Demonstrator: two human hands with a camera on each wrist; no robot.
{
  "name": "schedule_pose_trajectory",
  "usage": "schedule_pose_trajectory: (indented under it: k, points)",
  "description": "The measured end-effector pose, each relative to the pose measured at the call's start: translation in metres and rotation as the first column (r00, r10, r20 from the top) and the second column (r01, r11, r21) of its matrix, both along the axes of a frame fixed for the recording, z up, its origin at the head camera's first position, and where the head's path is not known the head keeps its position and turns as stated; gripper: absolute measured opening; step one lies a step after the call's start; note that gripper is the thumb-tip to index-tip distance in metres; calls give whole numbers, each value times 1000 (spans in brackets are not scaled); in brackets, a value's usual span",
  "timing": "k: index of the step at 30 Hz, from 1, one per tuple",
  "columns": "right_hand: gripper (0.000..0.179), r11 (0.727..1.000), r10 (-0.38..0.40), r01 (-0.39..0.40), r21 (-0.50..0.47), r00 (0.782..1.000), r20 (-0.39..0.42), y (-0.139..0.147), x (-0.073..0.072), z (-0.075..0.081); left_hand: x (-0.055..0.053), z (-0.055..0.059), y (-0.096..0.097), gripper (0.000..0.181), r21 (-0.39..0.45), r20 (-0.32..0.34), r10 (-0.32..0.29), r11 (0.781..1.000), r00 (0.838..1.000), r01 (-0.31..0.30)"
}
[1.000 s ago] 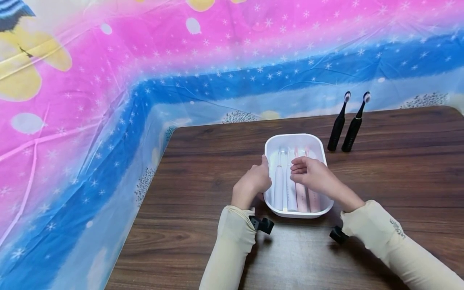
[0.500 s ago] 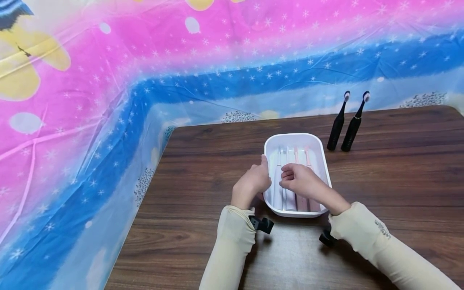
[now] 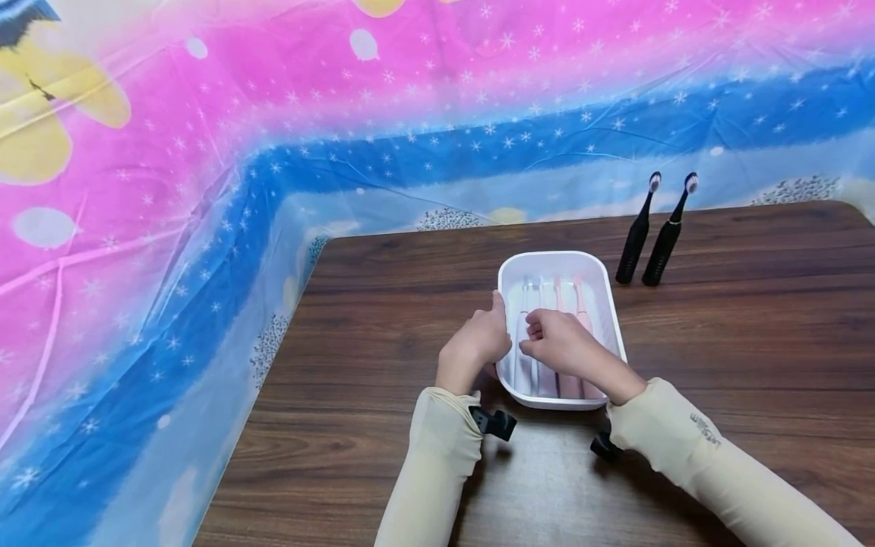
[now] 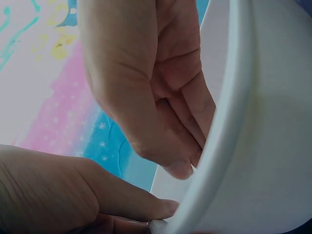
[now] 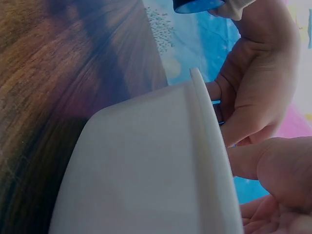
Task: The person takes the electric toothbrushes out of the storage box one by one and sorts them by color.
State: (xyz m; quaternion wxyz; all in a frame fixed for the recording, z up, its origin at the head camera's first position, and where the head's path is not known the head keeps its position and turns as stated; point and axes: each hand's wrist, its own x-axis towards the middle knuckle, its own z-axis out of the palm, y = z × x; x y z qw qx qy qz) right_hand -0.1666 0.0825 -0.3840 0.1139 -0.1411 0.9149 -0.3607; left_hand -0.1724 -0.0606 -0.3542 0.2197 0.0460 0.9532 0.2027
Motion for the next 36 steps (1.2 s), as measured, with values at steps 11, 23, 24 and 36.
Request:
schedule_pose_trajectory:
  k: [11,23,24,36]
  points:
    - [44,991,-12,13,134,1000,-8,-10,-9,1,-1,-1,0,74,18,18,24,1000,1000,-25]
    - [30,992,-26,16,127,997,78,-11,-19,-6,0,-3,0,71,10,19,5,1000,1000,-5]
    - [30,993,-29,20,115,997,76,-8,-20,-8,0,-3,1,71,12,21,1,1000,1000,-1]
    - [44,996,-54,59,-66,995,80,3,-26,-9,-1,-2,2,68,11,21,13,1000,1000,-13]
